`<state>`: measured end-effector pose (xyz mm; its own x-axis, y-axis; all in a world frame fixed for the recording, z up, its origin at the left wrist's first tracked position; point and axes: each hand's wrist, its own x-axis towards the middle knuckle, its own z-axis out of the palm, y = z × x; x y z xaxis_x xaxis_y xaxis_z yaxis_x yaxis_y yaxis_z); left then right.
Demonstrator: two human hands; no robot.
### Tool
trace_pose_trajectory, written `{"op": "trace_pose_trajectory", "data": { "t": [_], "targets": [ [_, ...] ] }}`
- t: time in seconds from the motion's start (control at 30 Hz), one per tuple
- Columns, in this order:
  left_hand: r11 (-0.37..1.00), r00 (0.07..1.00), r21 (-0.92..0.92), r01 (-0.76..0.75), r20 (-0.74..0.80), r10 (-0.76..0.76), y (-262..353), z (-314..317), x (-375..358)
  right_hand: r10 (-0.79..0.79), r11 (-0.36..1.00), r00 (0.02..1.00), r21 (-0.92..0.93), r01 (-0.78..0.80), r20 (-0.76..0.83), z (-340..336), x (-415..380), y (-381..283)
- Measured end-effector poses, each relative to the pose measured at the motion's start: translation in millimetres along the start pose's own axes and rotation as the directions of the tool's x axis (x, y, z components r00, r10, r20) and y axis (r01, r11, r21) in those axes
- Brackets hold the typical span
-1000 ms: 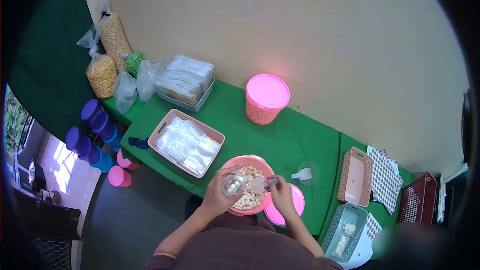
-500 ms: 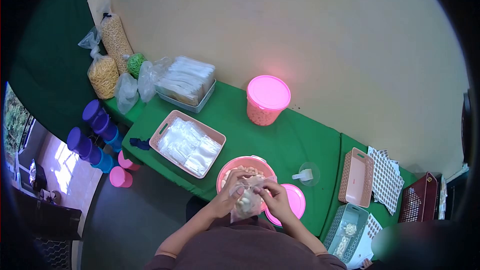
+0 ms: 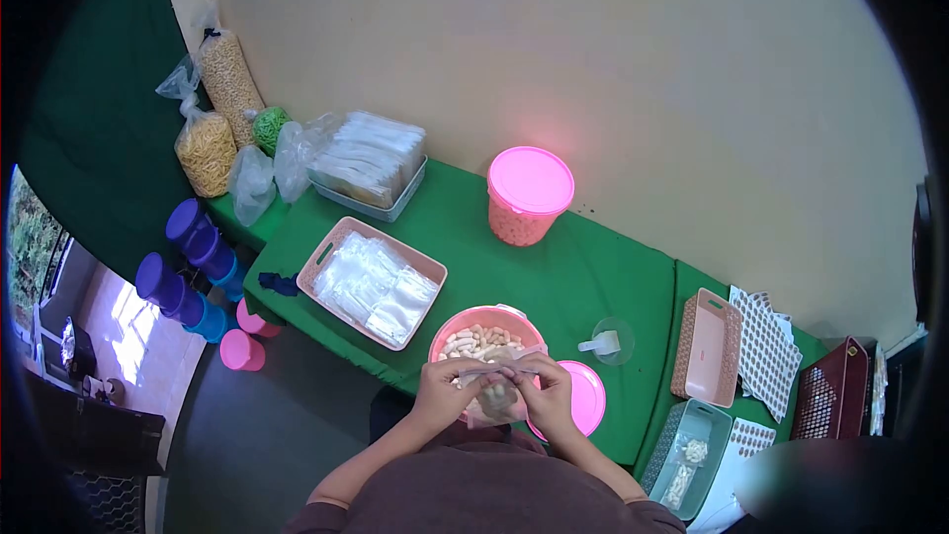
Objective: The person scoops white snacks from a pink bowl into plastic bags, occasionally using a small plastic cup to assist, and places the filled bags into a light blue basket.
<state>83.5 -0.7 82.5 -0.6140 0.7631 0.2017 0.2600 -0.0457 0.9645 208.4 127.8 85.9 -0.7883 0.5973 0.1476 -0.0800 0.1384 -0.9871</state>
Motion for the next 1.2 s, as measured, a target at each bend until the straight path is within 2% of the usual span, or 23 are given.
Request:
{"op": "trace_pose_trajectory", "data": {
  "t": [0.1, 0.23, 0.3, 0.33, 0.4, 0.47, 0.53, 0.57, 0.6, 0.63, 0.67, 0.73, 0.8, 0.83, 0.9, 0.93, 0.97, 1.0, 1.03, 1.07, 1.13, 1.17, 1.2],
  "targets": [
    [0.981, 0.99, -0.134, 0.138, 0.05, -0.132, 9, -1, 0, 0.02, 0.998, 0.999, -0.054, -0.018, 0.037, -5, 0, -7],
    [0.957, 0.984, -0.237, 0.166, 0.109, -0.144, 5, -7, -1, 0.108, 0.994, 0.974, -0.008, -0.108, 0.2, -25, 3, -9],
    [0.944, 0.934, -0.221, 0.243, 0.316, -0.167, -2, -17, -2, 0.136, 0.99, 0.936, -0.016, -0.139, 0.325, -35, 5, -11],
    [0.944, 0.935, -0.223, 0.242, 0.313, -0.166, -2, -18, -2, 0.136, 0.99, 0.935, -0.018, -0.138, 0.328, -40, 5, -13],
    [0.979, 0.925, -0.121, 0.167, 0.362, -0.113, -2, -22, -1, 0.003, 0.983, 0.962, -0.178, 0.048, 0.275, -53, 5, -18],
    [0.999, 0.994, -0.034, 0.037, 0.103, -0.034, -4, -36, 6, -0.009, 0.998, 0.999, -0.062, 0.006, -0.047, -92, 8, -16],
    [0.973, 0.976, 0.171, 0.155, -0.176, -0.125, -38, -60, 15, -0.161, 0.945, 0.917, -0.324, 0.037, -0.365, -151, 10, -17],
    [0.937, 0.961, 0.314, 0.156, -0.268, -0.071, -77, -75, 16, -0.197, 0.934, 0.849, -0.357, 0.01, -0.49, -186, 3, -11],
    [0.911, 0.964, 0.399, 0.102, -0.267, 0.009, -108, -89, 16, -0.242, 0.783, 0.81, -0.601, -0.162, -0.534, -217, -10, -24],
    [0.868, 0.961, 0.475, 0.146, -0.277, -0.01, -135, -98, 12, -0.272, 0.632, 0.743, -0.696, -0.341, -0.611, -241, -24, -35],
    [0.816, 0.957, 0.546, 0.187, -0.289, -0.025, -157, -102, 10, -0.327, 0.451, 0.667, -0.73, -0.513, -0.67, -266, -37, -39],
    [0.806, 0.957, 0.553, 0.211, -0.284, -0.056, -185, -104, 18, -0.494, 0.319, 0.53, -0.711, -0.627, -0.689, -336, -81, -13],
    [0.794, 0.959, 0.559, 0.239, -0.264, -0.102, -201, -106, 16, -0.263, 0.134, 0.342, -0.385, -0.913, -0.902, -359, -118, -24],
    [0.767, 0.952, 0.585, 0.263, -0.289, -0.105, -208, -109, 21, -0.269, 0.135, 0.317, -0.362, -0.922, -0.909, -371, -132, -18],
    [0.644, 0.953, 0.71, 0.285, -0.284, -0.109, -235, -110, 52, 0.026, 0.083, 0.464, -0.46, -0.884, -0.886, -396, -185, 10],
    [0.524, 0.949, 0.792, 0.311, -0.293, -0.121, -259, -112, 54, 0.227, -0.171, 0.307, -0.348, -0.922, -0.924, -442, -213, 59],
    [0.491, 0.931, 0.791, 0.366, -0.317, -0.183, -268, -113, 56, 0.493, -0.126, 0.2, -0.297, -0.947, -0.847, -414, -197, 34],
    [0.444, 0.904, 0.788, 0.426, -0.352, -0.244, -272, -111, 58, 0.422, 0.249, 0.254, -0.158, -0.956, -0.87, -402, -210, 49],
    [0.392, 0.884, 0.797, 0.459, -0.367, -0.288, -257, -106, 59, 0.377, 0.265, 0.352, -0.264, -0.927, -0.857, -396, -216, 57],
    [0.339, 0.863, 0.804, 0.489, -0.388, -0.324, -238, -102, 60, 0.307, 0.178, 0.432, -0.395, -0.901, -0.848, -374, -208, 47],
    [0.328, 0.834, 0.781, 0.531, -0.412, -0.367, -232, -97, 63, 0.261, 0.241, 0.484, -0.429, -0.871, -0.836, -329, -190, 26],
    [0.336, 0.845, 0.787, 0.518, -0.411, -0.342, -238, -99, 60, 0.319, 0.312, 0.477, -0.385, -0.869, -0.819, -303, -172, 8],
    [0.341, 0.852, 0.788, 0.512, -0.417, -0.316, -243, -102, 60, 0.305, 0.351, 0.553, -0.448, -0.822, -0.775, -287, -160, 12]
  ]
}}
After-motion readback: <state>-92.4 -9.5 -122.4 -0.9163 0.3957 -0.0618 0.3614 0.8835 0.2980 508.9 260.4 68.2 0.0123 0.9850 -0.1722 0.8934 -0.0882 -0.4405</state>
